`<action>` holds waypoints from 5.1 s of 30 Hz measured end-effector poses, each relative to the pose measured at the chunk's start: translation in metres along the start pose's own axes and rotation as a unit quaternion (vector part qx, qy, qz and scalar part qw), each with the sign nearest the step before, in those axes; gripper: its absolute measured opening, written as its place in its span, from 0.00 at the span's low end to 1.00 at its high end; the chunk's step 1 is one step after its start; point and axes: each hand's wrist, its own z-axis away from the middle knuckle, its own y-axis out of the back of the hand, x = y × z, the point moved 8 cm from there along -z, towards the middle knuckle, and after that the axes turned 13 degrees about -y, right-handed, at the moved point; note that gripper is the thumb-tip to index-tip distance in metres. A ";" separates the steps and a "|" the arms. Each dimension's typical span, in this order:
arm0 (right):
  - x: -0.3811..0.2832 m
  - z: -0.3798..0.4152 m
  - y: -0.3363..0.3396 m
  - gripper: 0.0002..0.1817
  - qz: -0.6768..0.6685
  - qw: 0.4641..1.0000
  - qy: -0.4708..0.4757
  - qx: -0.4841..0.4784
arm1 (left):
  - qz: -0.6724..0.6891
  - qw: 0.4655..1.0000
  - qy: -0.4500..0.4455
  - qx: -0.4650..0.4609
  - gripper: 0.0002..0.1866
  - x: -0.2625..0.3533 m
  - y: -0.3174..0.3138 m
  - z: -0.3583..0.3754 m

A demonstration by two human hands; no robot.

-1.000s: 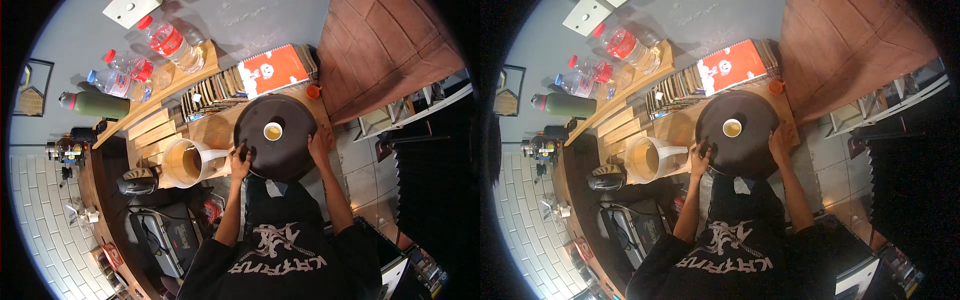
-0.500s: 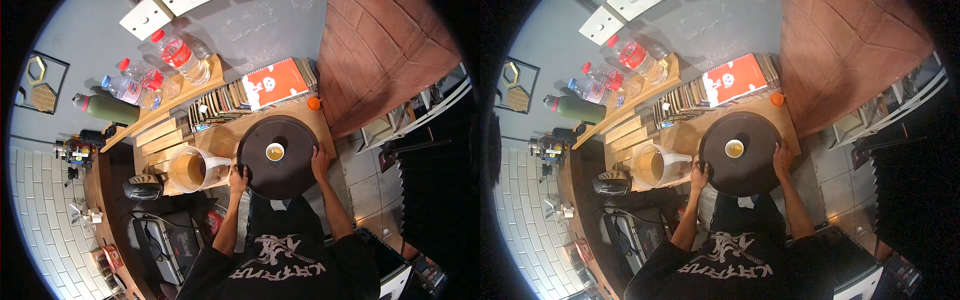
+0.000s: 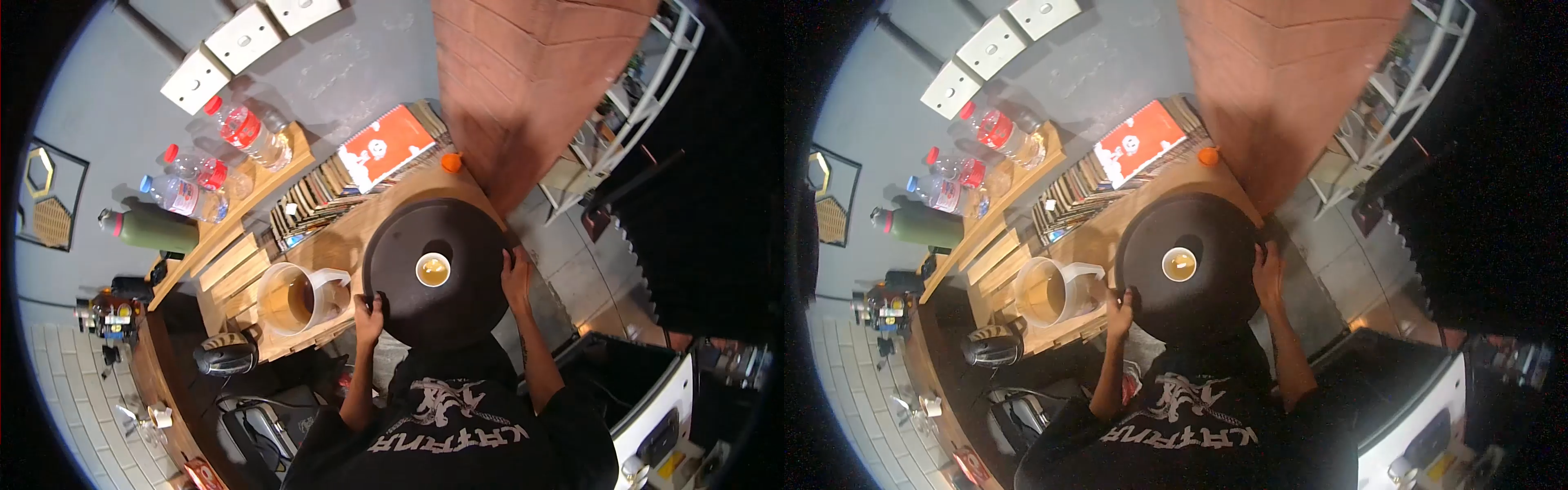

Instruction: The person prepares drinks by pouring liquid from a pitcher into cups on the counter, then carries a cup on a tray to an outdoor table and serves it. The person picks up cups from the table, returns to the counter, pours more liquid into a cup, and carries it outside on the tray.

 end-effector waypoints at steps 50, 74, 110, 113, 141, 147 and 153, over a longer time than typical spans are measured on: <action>0.449 0.005 0.577 0.22 -0.344 0.714 -0.367 0.487 | 0.165 0.665 -0.331 -0.649 0.19 0.586 -0.852 0.195; 0.666 0.004 0.768 0.20 -0.382 0.409 -0.497 0.663 | 0.154 0.354 -0.395 -0.834 0.12 0.782 -1.207 0.571; 0.951 0.279 0.932 0.24 -0.226 -0.027 -0.551 0.803 | 0.224 -0.102 -0.392 -0.886 0.15 0.908 -1.193 1.340; 0.955 0.320 0.976 0.19 -0.191 -0.019 -0.551 0.812 | 0.192 -0.124 -0.354 -0.907 0.15 0.892 -1.186 1.396; 1.173 0.741 1.099 0.27 -0.302 -0.029 -0.518 0.800 | 0.158 -0.109 -0.329 -0.924 0.17 0.876 -1.024 1.868; 1.228 0.844 1.140 0.27 -0.223 -0.142 -0.507 0.820 | 0.164 -0.131 -0.321 -0.923 0.21 0.889 -0.994 2.001; 1.277 0.952 1.246 0.18 -0.199 -0.039 -0.481 0.853 | 0.181 -0.066 -0.344 -0.919 0.24 0.919 -0.974 2.109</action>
